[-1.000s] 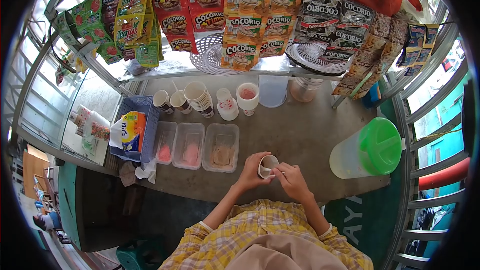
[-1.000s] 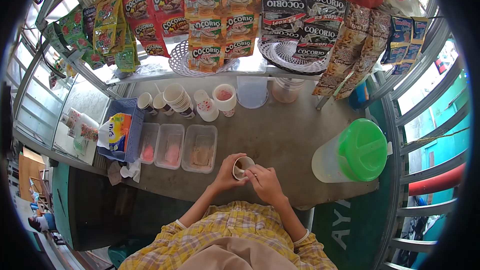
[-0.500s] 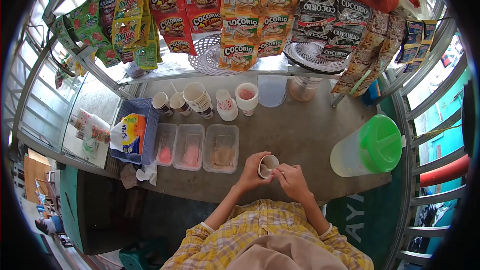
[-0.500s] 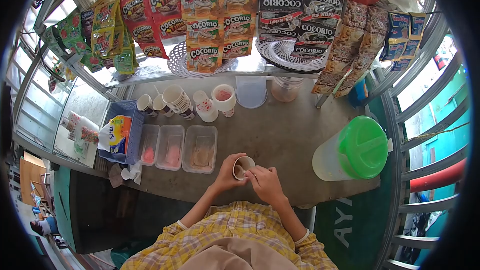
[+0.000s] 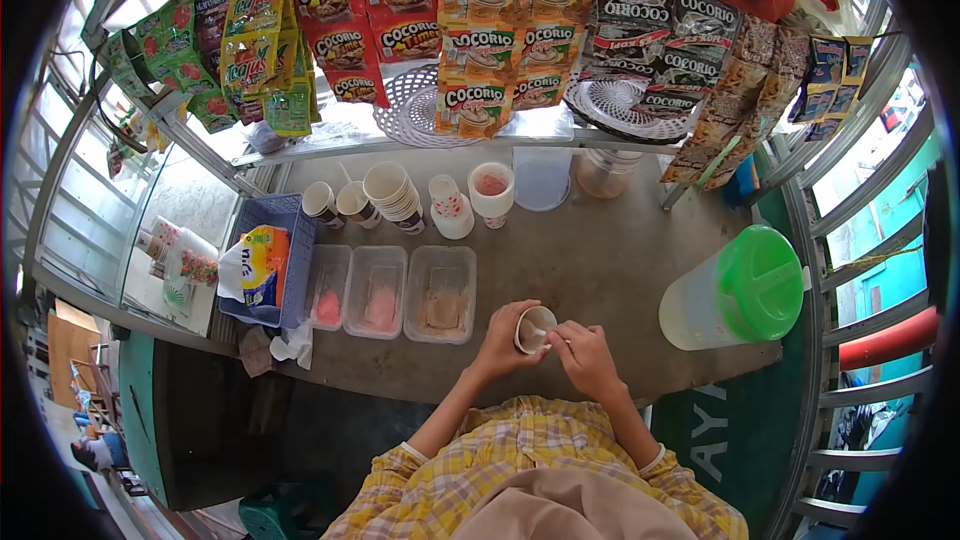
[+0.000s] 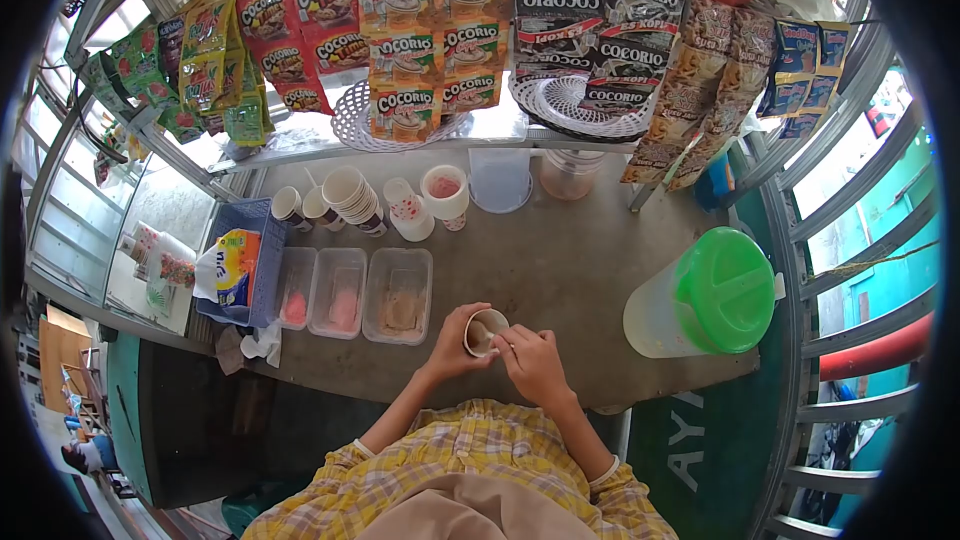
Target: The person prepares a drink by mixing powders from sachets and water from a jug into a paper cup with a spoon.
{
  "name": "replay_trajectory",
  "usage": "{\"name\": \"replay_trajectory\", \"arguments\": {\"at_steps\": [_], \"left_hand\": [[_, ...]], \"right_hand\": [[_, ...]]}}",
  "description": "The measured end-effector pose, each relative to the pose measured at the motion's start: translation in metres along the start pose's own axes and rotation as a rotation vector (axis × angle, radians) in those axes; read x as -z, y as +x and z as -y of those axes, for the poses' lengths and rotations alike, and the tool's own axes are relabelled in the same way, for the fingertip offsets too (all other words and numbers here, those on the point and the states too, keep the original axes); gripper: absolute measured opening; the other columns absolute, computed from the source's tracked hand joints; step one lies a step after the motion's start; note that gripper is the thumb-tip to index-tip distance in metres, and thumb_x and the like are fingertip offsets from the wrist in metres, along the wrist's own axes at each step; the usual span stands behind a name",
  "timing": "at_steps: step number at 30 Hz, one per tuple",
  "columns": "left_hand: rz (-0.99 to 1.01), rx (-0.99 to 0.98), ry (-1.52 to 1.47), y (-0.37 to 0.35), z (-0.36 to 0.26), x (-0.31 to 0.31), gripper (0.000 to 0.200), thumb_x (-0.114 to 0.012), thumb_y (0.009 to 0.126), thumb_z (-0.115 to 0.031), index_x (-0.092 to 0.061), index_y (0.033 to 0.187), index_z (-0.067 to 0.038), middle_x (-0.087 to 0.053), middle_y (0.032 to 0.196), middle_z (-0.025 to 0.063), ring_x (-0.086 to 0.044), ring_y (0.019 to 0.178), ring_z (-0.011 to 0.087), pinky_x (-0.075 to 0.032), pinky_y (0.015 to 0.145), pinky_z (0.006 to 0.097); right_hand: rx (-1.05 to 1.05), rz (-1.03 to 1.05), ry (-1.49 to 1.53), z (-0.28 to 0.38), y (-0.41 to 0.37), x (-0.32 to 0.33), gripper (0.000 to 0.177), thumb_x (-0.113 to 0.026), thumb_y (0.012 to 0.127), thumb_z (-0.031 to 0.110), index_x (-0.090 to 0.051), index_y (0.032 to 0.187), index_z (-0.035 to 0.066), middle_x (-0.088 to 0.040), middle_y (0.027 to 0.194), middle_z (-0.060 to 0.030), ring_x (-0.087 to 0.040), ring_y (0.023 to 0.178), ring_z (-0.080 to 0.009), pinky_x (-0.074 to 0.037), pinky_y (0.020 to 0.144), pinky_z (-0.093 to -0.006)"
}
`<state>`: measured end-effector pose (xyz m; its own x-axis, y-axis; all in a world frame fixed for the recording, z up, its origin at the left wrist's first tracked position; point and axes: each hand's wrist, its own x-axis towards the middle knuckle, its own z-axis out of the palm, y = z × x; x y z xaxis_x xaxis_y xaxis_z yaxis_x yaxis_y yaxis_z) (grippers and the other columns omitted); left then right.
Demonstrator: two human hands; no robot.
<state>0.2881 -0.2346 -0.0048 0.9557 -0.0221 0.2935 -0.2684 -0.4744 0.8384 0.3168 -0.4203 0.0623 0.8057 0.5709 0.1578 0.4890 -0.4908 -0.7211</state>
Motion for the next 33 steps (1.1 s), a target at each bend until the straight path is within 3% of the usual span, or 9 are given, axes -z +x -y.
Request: {"name": "replay_trajectory", "arguments": {"at_steps": [16,25,28,33], "left_hand": [[0.014,0.024,-0.022,-0.002,0.005,-0.002,0.078,-0.082,0.062,-0.027,-0.048,0.131,-0.009,-0.057,0.119,0.0113,-0.054,0.113,0.0306,-0.038,0.098,0.0420],[0.025,0.042,-0.033,-0.004,0.009,-0.005,0.078,-0.082,0.062,-0.027,-0.048,0.130,-0.009,-0.056,0.120,0.0113,-0.053,0.114,0.0303,-0.038,0.098,0.0417],[-0.003,-0.057,0.031,-0.001,0.008,-0.003,0.079,-0.085,0.062,-0.025,-0.049,0.130,-0.009,-0.055,0.113,0.0105,-0.056,0.102,0.0280,-0.044,0.090,0.0370],[0.014,0.007,0.002,-0.002,0.007,-0.003,0.079,-0.084,0.062,-0.026,-0.048,0.131,-0.009,-0.055,0.114,0.0108,-0.055,0.103,0.0282,-0.043,0.091,0.0377]], "right_hand": [[-0.009,0.077,-0.012,0.002,-0.001,0.025,0.022,-0.050,0.097,0.023,-0.066,0.095,0.009,-0.063,0.092,-0.0039,-0.057,0.079,-0.0235,-0.034,0.073,-0.0356],[-0.042,0.155,0.043,0.010,-0.001,0.033,0.022,-0.049,0.098,0.024,-0.065,0.095,0.009,-0.063,0.092,-0.0038,-0.058,0.081,-0.0237,-0.036,0.076,-0.0351],[-0.012,0.084,-0.022,0.006,0.000,0.025,0.022,-0.049,0.098,0.024,-0.065,0.097,0.010,-0.062,0.094,-0.0038,-0.058,0.083,-0.0234,-0.036,0.078,-0.0350],[-0.052,0.160,0.051,0.001,0.000,0.028,0.021,-0.049,0.098,0.024,-0.065,0.099,0.011,-0.062,0.098,-0.0029,-0.059,0.085,-0.0225,-0.036,0.078,-0.0353]]}}
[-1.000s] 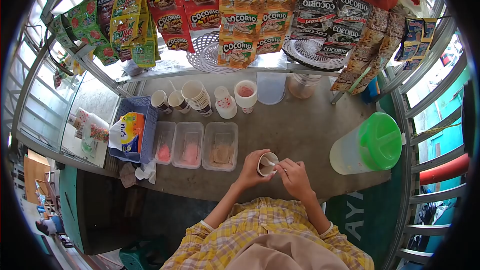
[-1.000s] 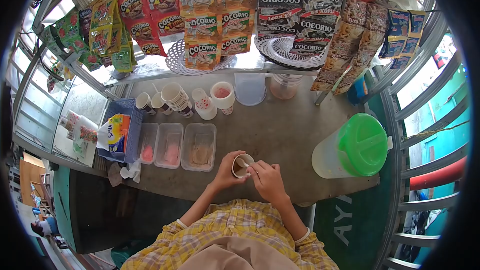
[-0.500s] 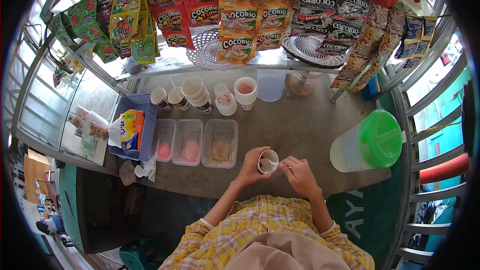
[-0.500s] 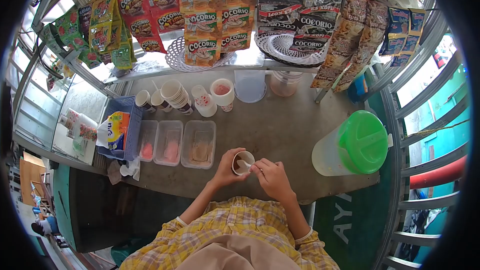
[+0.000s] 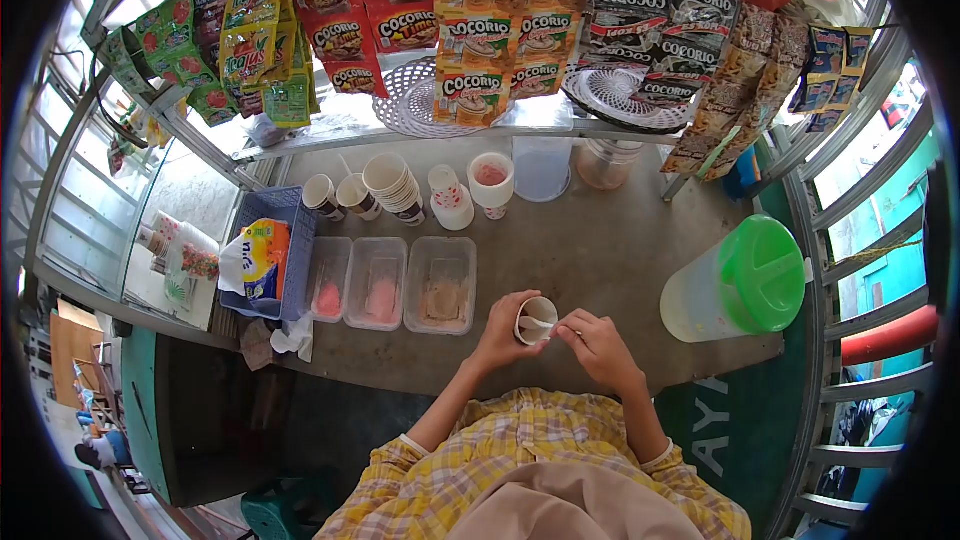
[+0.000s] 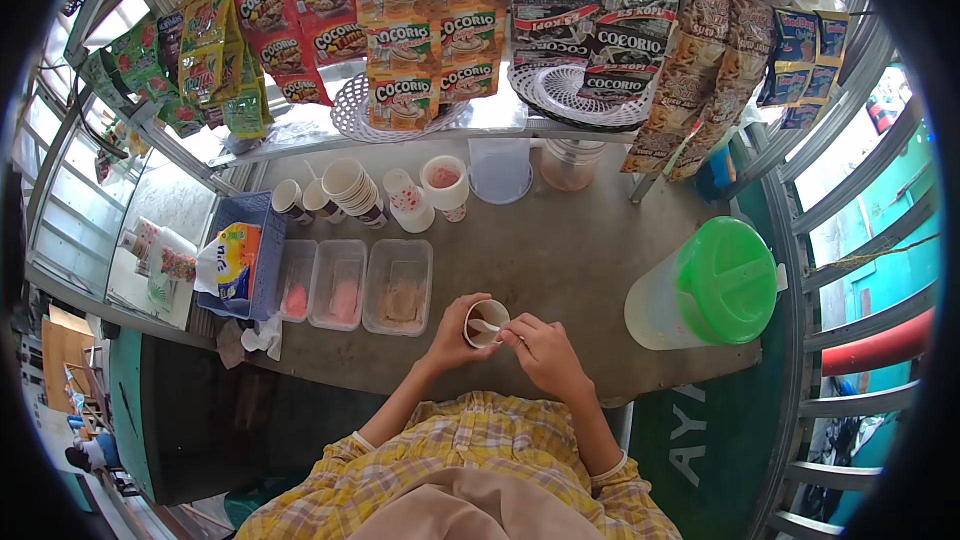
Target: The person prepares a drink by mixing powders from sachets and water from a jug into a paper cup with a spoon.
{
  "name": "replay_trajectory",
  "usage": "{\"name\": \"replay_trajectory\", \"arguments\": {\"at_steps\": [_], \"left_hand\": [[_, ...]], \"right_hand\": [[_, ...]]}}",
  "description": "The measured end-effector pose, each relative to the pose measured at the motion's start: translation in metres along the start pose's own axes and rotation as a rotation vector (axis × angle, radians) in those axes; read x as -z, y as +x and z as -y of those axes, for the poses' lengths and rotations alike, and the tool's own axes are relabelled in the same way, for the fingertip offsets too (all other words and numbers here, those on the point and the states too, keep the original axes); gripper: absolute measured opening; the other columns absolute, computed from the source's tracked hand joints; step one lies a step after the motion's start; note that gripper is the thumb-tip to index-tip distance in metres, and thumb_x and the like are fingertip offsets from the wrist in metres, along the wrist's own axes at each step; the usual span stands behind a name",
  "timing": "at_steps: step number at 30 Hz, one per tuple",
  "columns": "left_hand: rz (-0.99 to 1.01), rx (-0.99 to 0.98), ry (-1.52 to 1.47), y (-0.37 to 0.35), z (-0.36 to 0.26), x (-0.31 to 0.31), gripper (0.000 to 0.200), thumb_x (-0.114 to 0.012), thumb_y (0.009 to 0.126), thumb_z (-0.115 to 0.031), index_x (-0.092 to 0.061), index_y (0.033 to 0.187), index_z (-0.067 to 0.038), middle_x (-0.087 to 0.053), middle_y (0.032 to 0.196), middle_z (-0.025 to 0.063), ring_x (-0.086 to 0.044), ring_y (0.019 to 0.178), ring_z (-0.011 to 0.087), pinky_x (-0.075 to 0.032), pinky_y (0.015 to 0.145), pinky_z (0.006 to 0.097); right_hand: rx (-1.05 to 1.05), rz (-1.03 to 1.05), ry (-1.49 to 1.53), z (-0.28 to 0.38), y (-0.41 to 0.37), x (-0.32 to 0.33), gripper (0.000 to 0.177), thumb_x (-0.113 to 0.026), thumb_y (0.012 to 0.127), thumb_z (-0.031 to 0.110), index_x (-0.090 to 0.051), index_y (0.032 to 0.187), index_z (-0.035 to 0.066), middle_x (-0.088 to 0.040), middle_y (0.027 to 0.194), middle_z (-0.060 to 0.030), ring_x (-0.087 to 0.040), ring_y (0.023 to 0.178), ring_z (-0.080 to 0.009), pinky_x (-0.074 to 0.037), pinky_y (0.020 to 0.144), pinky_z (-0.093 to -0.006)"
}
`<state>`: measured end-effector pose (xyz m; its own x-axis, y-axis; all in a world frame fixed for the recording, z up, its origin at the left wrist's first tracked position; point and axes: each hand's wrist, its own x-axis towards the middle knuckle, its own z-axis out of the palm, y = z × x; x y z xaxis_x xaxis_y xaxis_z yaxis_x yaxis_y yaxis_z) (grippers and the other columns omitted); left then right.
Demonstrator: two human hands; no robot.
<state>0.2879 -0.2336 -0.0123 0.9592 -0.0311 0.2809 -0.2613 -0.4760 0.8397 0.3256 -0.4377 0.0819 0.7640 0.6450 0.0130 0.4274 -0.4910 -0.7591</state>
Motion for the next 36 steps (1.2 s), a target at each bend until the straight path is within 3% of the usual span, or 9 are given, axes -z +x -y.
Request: {"name": "replay_trajectory", "arguments": {"at_steps": [4,7,10,19,22,25,28,36], "left_hand": [[-0.017,-0.080,0.056,0.003,-0.003,0.001,0.079,-0.084,0.062,-0.026,-0.048,0.131,-0.010,-0.055,0.115,0.0110,-0.055,0.106,0.0289,-0.042,0.093,0.0382],[-0.001,-0.027,0.004,0.002,-0.003,0.002,0.079,-0.082,0.062,-0.027,-0.048,0.131,-0.009,-0.056,0.119,0.0111,-0.053,0.114,0.0308,-0.038,0.099,0.0417],[0.024,0.010,0.007,0.002,-0.005,0.001,0.079,-0.082,0.062,-0.027,-0.048,0.131,-0.010,-0.056,0.119,0.0110,-0.053,0.114,0.0307,-0.038,0.099,0.0416],[0.012,-0.030,0.022,0.002,-0.005,0.003,0.078,-0.084,0.062,-0.026,-0.049,0.130,-0.009,-0.055,0.115,0.0115,-0.055,0.105,0.0291,-0.042,0.093,0.0382],[-0.012,-0.053,0.016,0.002,-0.006,0.003,0.078,-0.084,0.063,-0.026,-0.049,0.131,-0.009,-0.055,0.115,0.0118,-0.055,0.105,0.0293,-0.042,0.093,0.0387],[0.008,0.013,-0.023,0.001,-0.003,0.001,0.078,-0.082,0.063,-0.028,-0.048,0.131,-0.010,-0.057,0.120,0.0107,-0.054,0.113,0.0309,-0.038,0.099,0.0419],[0.013,0.005,-0.001,0.002,-0.005,0.003,0.077,-0.082,0.064,-0.029,-0.048,0.131,-0.010,-0.057,0.120,0.0112,-0.054,0.113,0.0314,-0.039,0.098,0.0422],[0.008,0.068,-0.207,0.001,0.002,0.009,0.078,-0.083,0.065,-0.022,-0.047,0.133,-0.008,-0.057,0.120,0.0119,-0.056,0.112,0.0274,-0.043,0.096,0.0370]], "right_hand": [[0.022,-0.075,-0.001,-0.002,0.001,-0.001,0.021,-0.049,0.098,0.024,-0.065,0.100,0.011,-0.062,0.099,-0.0023,-0.059,0.086,-0.0221,-0.037,0.079,-0.0353],[0.046,-0.066,0.003,-0.001,0.002,0.002,0.021,-0.049,0.098,0.024,-0.066,0.101,0.012,-0.062,0.099,-0.0022,-0.059,0.085,-0.0222,-0.037,0.079,-0.0354],[0.035,0.026,-0.068,-0.008,0.002,-0.003,0.021,-0.049,0.098,0.024,-0.066,0.100,0.012,-0.063,0.099,-0.0025,-0.059,0.085,-0.0226,-0.037,0.078,-0.0356],[0.084,-0.001,0.020,-0.016,0.006,-0.020,0.021,-0.050,0.097,0.024,-0.065,0.099,0.010,-0.062,0.093,-0.0051,-0.059,0.080,-0.0265,-0.038,0.073,-0.0379],[0.083,-0.106,-0.033,-0.005,0.007,-0.021,0.021,-0.050,0.097,0.024,-0.065,0.098,0.010,-0.061,0.091,-0.0054,-0.058,0.079,-0.0274,-0.039,0.072,-0.0380],[0.089,-0.008,-0.011,-0.014,0.006,-0.023,0.020,-0.050,0.097,0.023,-0.065,0.097,0.010,-0.061,0.093,-0.0059,-0.059,0.082,-0.0278,-0.039,0.072,-0.0376],[0.080,-0.086,0.068,-0.008,0.007,-0.022,0.020,-0.050,0.096,0.022,-0.065,0.098,0.009,-0.061,0.096,-0.0060,-0.059,0.084,-0.0283,-0.040,0.072,-0.0381],[0.080,-0.033,0.136,-0.010,0.007,-0.022,0.019,-0.049,0.097,0.020,-0.064,0.103,0.010,-0.060,0.103,-0.0082,-0.059,0.090,-0.0286,-0.042,0.078,-0.0383]]}}
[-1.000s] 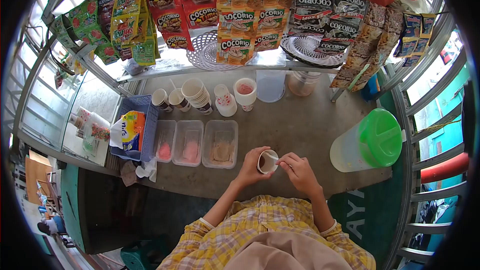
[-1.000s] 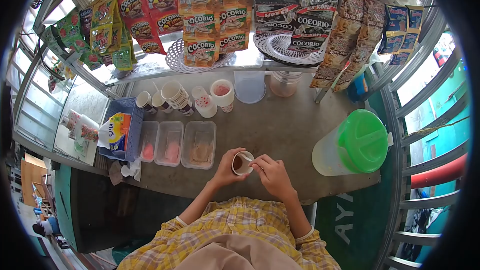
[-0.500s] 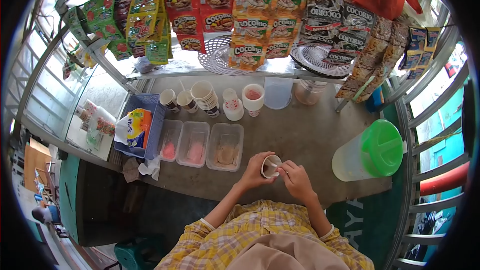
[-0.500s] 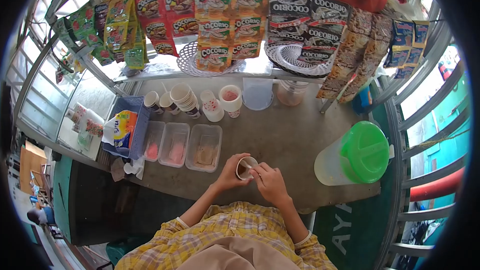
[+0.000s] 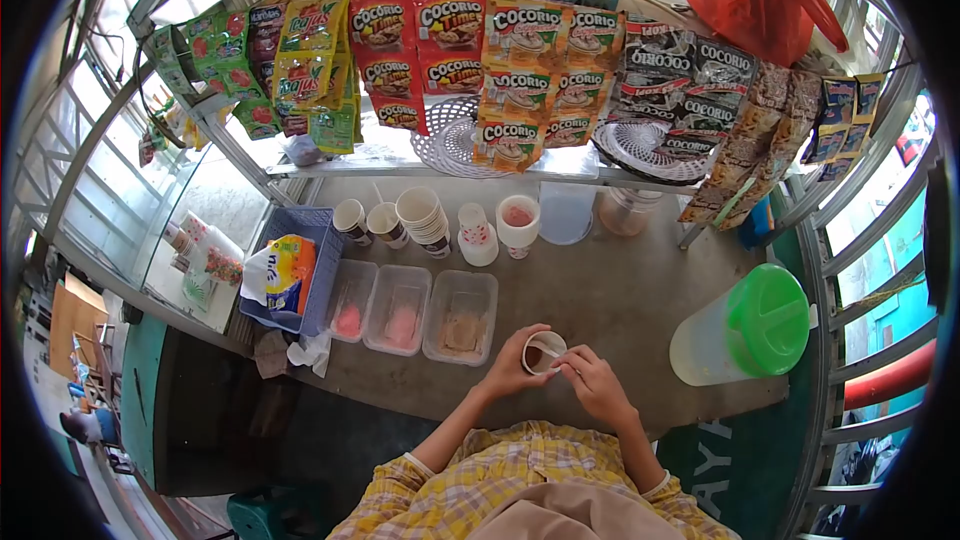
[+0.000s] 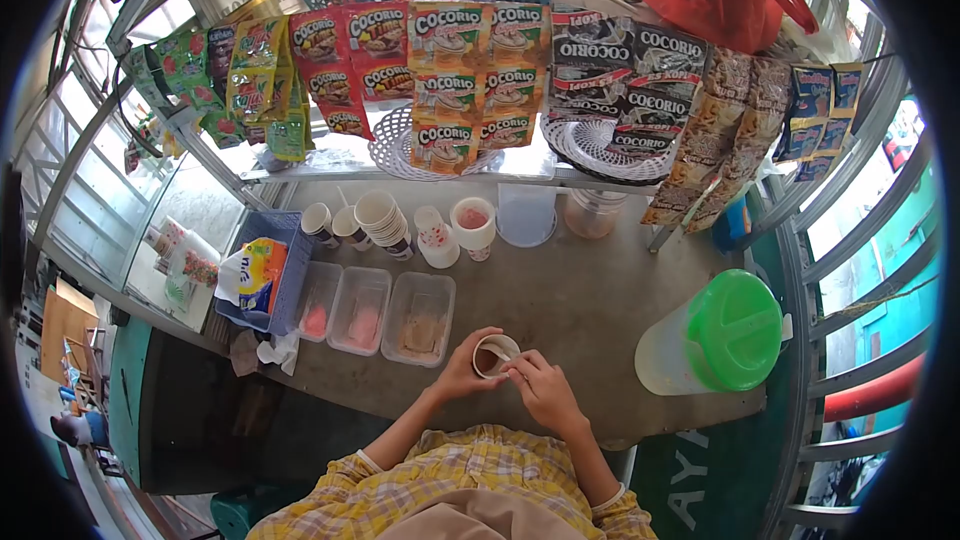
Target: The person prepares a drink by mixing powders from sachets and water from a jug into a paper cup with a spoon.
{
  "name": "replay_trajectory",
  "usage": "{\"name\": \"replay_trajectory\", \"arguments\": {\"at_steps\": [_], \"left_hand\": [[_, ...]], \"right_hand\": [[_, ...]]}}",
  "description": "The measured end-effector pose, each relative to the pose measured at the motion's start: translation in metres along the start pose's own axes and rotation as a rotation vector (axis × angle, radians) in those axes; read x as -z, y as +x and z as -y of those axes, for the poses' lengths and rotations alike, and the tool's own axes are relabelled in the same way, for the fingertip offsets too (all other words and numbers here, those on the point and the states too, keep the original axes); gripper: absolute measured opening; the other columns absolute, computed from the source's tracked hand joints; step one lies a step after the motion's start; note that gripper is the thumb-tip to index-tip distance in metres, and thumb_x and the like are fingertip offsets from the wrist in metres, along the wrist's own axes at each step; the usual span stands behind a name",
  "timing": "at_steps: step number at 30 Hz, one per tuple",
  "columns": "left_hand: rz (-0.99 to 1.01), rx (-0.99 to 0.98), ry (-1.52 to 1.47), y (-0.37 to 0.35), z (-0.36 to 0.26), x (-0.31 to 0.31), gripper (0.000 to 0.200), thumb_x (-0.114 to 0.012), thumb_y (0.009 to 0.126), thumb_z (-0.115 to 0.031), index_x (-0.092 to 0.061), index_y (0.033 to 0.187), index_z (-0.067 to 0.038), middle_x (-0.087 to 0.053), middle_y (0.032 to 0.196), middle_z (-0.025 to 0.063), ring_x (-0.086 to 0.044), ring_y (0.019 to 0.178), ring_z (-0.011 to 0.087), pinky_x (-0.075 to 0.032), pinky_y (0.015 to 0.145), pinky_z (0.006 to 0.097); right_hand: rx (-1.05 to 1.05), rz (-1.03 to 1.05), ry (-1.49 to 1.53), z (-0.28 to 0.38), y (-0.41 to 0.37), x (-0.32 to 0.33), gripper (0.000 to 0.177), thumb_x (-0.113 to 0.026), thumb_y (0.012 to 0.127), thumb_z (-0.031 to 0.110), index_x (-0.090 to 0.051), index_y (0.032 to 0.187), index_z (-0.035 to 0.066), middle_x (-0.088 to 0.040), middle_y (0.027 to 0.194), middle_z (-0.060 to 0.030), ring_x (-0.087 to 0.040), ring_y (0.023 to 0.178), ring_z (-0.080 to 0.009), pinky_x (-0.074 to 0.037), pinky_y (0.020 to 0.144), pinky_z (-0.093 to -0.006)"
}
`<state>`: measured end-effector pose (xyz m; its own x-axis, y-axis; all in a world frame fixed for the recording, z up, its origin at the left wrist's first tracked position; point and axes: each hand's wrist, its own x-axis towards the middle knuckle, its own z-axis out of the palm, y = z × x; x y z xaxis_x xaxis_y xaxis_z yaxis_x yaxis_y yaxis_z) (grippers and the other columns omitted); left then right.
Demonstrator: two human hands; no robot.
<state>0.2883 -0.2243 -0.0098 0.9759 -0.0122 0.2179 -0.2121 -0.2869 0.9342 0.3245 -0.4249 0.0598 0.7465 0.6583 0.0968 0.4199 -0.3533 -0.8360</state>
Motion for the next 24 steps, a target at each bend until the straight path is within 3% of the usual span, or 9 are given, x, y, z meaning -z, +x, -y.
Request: {"name": "replay_trajectory", "arguments": {"at_steps": [5,8,16,19,24], "left_hand": [[-0.036,0.094,-0.151,-0.003,0.003,0.007,0.079,-0.084,0.063,-0.016,-0.047,0.132,-0.005,-0.058,0.122,0.0116,-0.058,0.113,0.0234,-0.045,0.097,0.0342],[-0.037,0.031,-0.065,0.000,-0.007,0.017,0.080,-0.086,0.066,-0.018,-0.045,0.133,-0.005,-0.057,0.121,0.0091,-0.056,0.114,0.0186,-0.044,0.098,0.0325],[-0.056,0.012,-0.079,-0.001,-0.024,0.027,0.077,-0.085,0.065,-0.016,-0.047,0.131,-0.006,-0.058,0.122,0.0100,-0.057,0.113,0.0212,-0.045,0.097,0.0332],[-0.053,-0.002,-0.095,-0.003,-0.027,0.028,0.076,-0.085,0.065,-0.016,-0.047,0.131,-0.006,-0.058,0.122,0.0098,-0.058,0.112,0.0208,-0.046,0.096,0.0331],[-0.024,0.016,-0.119,-0.008,-0.034,0.029,0.076,-0.085,0.066,-0.017,-0.047,0.131,-0.006,-0.058,0.121,0.0093,-0.058,0.110,0.0198,-0.047,0.093,0.0327]], "right_hand": [[0.050,-0.039,0.030,0.009,-0.001,-0.002,0.019,-0.048,0.097,0.019,-0.064,0.105,0.011,-0.059,0.105,-0.0072,-0.060,0.090,-0.0267,-0.042,0.079,-0.0381],[0.066,-0.056,0.031,0.016,0.000,0.000,0.018,-0.049,0.097,0.018,-0.063,0.105,0.012,-0.059,0.105,-0.0067,-0.059,0.089,-0.0258,-0.041,0.079,-0.0375],[0.148,-0.087,-0.045,0.028,0.006,-0.002,0.016,-0.052,0.096,0.016,-0.064,0.105,0.013,-0.060,0.104,-0.0064,-0.060,0.087,-0.0247,-0.040,0.076,-0.0359],[0.128,-0.030,-0.046,0.033,0.008,-0.001,0.016,-0.054,0.095,0.013,-0.066,0.105,0.010,-0.060,0.104,-0.0102,-0.058,0.094,-0.0289,-0.043,0.082,-0.0385],[0.196,0.006,-0.063,0.029,0.007,-0.003,0.014,-0.056,0.095,0.016,-0.066,0.104,0.013,-0.060,0.101,-0.0056,-0.060,0.086,-0.0240,-0.041,0.076,-0.0360]]}}
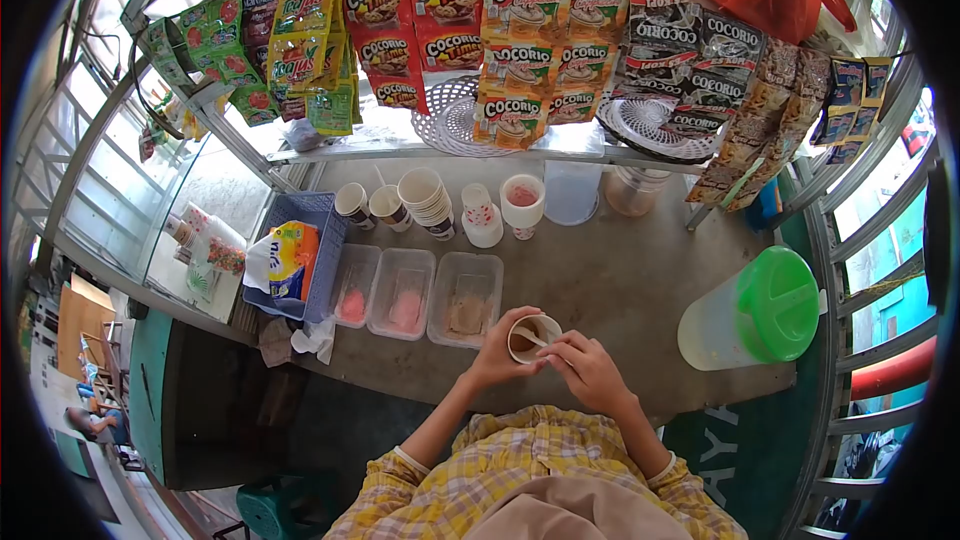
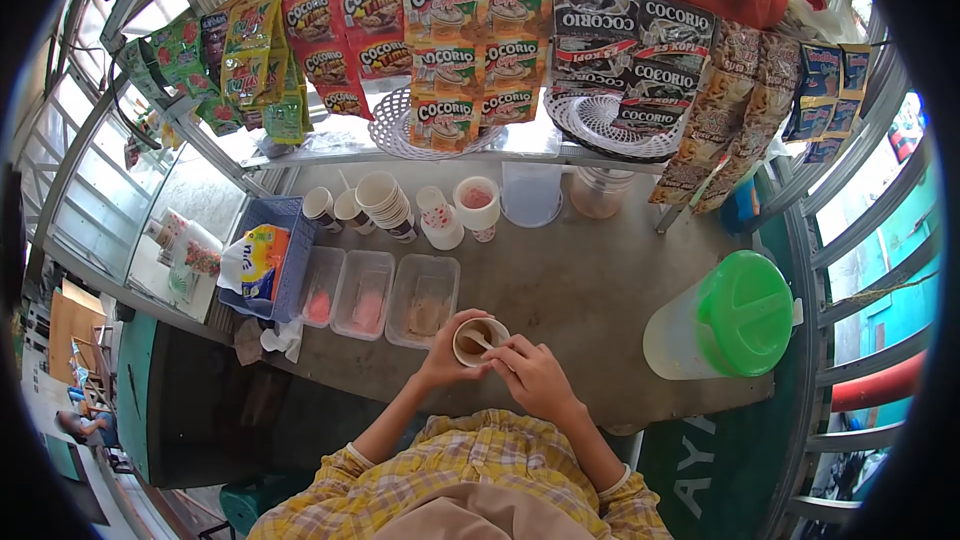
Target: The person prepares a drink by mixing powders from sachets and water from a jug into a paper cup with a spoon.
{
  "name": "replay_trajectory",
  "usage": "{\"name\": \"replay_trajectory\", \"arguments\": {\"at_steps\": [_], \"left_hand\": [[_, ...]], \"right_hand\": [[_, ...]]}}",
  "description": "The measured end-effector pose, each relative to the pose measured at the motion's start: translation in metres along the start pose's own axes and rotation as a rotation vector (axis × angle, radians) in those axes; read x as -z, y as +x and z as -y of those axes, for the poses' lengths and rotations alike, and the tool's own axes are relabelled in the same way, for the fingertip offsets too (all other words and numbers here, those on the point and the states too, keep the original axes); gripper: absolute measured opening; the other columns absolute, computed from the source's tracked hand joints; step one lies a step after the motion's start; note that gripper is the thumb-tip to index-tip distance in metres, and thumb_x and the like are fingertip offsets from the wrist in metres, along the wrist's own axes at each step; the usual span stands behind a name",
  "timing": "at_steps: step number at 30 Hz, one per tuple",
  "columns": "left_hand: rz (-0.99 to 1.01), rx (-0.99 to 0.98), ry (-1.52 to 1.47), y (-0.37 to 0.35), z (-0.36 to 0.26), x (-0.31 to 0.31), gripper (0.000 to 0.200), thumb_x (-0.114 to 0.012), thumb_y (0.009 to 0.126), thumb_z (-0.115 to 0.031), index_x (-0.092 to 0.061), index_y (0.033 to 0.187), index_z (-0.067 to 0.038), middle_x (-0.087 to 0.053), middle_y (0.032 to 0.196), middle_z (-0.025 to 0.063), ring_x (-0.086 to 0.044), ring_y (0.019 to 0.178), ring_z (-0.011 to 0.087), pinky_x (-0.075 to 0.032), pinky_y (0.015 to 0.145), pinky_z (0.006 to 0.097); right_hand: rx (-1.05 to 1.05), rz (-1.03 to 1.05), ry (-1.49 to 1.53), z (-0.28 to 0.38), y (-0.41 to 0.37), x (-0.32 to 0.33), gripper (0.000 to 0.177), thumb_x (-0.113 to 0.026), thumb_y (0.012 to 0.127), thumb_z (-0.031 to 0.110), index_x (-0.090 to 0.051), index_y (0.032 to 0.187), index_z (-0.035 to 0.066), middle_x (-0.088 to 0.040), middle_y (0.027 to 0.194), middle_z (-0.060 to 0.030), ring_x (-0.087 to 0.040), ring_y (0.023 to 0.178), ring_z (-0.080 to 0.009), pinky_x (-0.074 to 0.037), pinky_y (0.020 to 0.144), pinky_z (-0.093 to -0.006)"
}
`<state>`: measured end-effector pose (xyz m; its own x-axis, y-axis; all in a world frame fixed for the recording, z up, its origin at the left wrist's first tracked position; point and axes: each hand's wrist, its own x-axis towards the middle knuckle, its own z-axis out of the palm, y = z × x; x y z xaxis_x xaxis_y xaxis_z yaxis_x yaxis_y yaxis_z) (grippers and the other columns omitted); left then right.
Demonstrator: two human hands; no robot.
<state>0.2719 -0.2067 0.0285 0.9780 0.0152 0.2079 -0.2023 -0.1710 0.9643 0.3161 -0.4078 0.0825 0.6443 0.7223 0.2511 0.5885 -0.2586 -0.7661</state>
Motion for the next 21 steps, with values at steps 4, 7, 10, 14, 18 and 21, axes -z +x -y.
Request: {"name": "replay_trajectory", "arguments": {"at_steps": [4,7,10,14,18,21], "left_hand": [[0.008,0.010,-0.008,-0.004,0.001,0.000,0.076,-0.085,0.066,-0.017,-0.047,0.131,-0.006,-0.057,0.121,0.0091,-0.058,0.109,0.0190,-0.047,0.093,0.0323],[0.024,-0.025,0.011,-0.004,0.003,0.001,0.076,-0.085,0.066,-0.018,-0.047,0.131,-0.005,-0.057,0.121,0.0092,-0.058,0.110,0.0187,-0.047,0.094,0.0322],[0.061,-0.002,-0.029,-0.006,0.005,0.001,0.076,-0.084,0.066,-0.018,-0.047,0.131,-0.005,-0.057,0.122,0.0097,-0.058,0.111,0.0186,-0.047,0.094,0.0323],[0.147,0.084,-0.094,-0.008,0.014,0.002,0.079,-0.086,0.066,-0.020,-0.046,0.133,-0.006,-0.055,0.126,0.0089,-0.056,0.113,0.0183,-0.046,0.096,0.0326],[0.150,0.040,0.007,-0.009,0.021,0.001,0.076,-0.084,0.065,-0.020,-0.048,0.131,-0.007,-0.055,0.124,0.0119,-0.058,0.110,0.0224,-0.048,0.092,0.0334],[0.158,0.054,0.070,-0.011,0.019,-0.002,0.076,-0.084,0.065,-0.020,-0.048,0.131,-0.007,-0.055,0.121,0.0121,-0.057,0.109,0.0252,-0.047,0.092,0.0345]], "right_hand": [[0.006,-0.006,0.048,0.001,-0.002,0.002,0.014,-0.056,0.095,0.016,-0.066,0.104,0.013,-0.060,0.102,-0.0047,-0.060,0.086,-0.0230,-0.041,0.076,-0.0355],[0.001,-0.014,0.024,0.002,-0.004,0.004,0.014,-0.056,0.095,0.016,-0.066,0.105,0.014,-0.060,0.102,-0.0043,-0.060,0.086,-0.0223,-0.040,0.076,-0.0352],[-0.021,-0.009,0.017,-0.001,-0.007,0.000,0.015,-0.056,0.095,0.017,-0.066,0.105,0.014,-0.060,0.103,-0.0040,-0.060,0.087,-0.0218,-0.040,0.076,-0.0349],[-0.014,0.082,0.036,-0.004,-0.009,-0.001,0.017,-0.055,0.095,0.019,-0.066,0.107,0.015,-0.060,0.103,-0.0035,-0.060,0.087,-0.0218,-0.040,0.077,-0.0349],[-0.021,0.179,0.031,-0.007,-0.011,0.000,0.018,-0.054,0.096,0.021,-0.067,0.108,0.015,-0.061,0.102,-0.0034,-0.059,0.088,-0.0221,-0.039,0.077,-0.0346],[-0.055,0.100,0.016,-0.004,-0.013,0.000,0.018,-0.053,0.097,0.021,-0.067,0.106,0.014,-0.062,0.099,-0.0038,-0.059,0.086,-0.0229,-0.039,0.076,-0.0349]]}}
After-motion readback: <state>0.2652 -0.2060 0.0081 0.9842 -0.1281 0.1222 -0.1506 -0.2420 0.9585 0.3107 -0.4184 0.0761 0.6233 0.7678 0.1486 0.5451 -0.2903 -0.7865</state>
